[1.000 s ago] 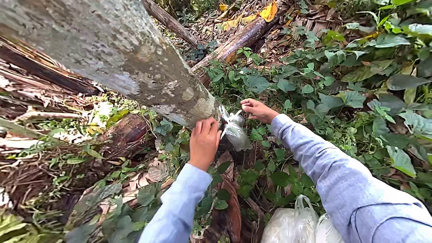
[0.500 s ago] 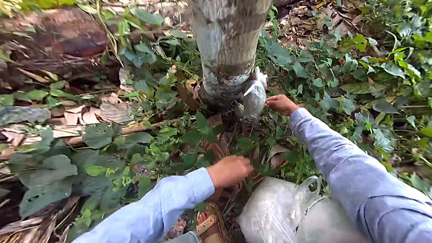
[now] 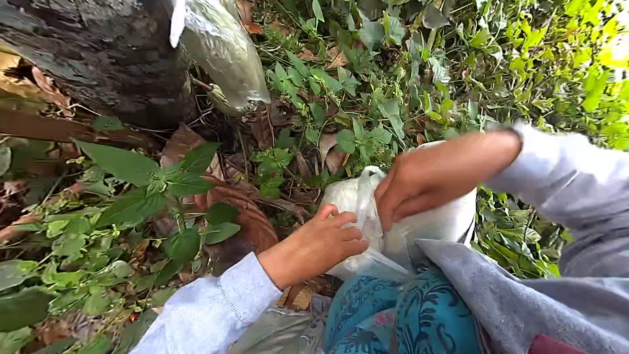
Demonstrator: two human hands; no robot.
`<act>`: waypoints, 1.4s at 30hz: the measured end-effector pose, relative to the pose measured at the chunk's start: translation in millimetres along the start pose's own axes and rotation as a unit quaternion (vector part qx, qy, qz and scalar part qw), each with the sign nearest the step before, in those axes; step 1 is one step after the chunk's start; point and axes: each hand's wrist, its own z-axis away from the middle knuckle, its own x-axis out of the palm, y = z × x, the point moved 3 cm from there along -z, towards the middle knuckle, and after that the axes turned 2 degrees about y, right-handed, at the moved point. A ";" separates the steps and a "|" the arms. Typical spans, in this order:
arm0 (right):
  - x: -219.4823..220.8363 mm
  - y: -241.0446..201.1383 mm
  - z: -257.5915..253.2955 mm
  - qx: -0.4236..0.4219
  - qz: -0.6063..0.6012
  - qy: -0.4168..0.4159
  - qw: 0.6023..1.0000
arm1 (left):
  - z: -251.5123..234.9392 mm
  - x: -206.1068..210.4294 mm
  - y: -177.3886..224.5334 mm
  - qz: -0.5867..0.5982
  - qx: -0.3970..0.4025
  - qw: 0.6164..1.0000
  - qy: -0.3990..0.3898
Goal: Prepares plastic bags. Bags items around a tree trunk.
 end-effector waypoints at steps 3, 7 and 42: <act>55.3 22.9 -4.0 0.079 0.127 -0.027 0.988 | 4.7 -3.7 3.0 -0.056 0.008 0.998 0.027; 72.8 25.9 -14.4 0.138 0.217 0.015 0.966 | 7.6 -9.5 8.2 -0.082 0.006 0.996 0.047; 7.8 142.0 -235.2 0.235 -0.437 0.220 0.840 | 128.6 -58.2 -119.3 0.270 -0.588 0.672 0.361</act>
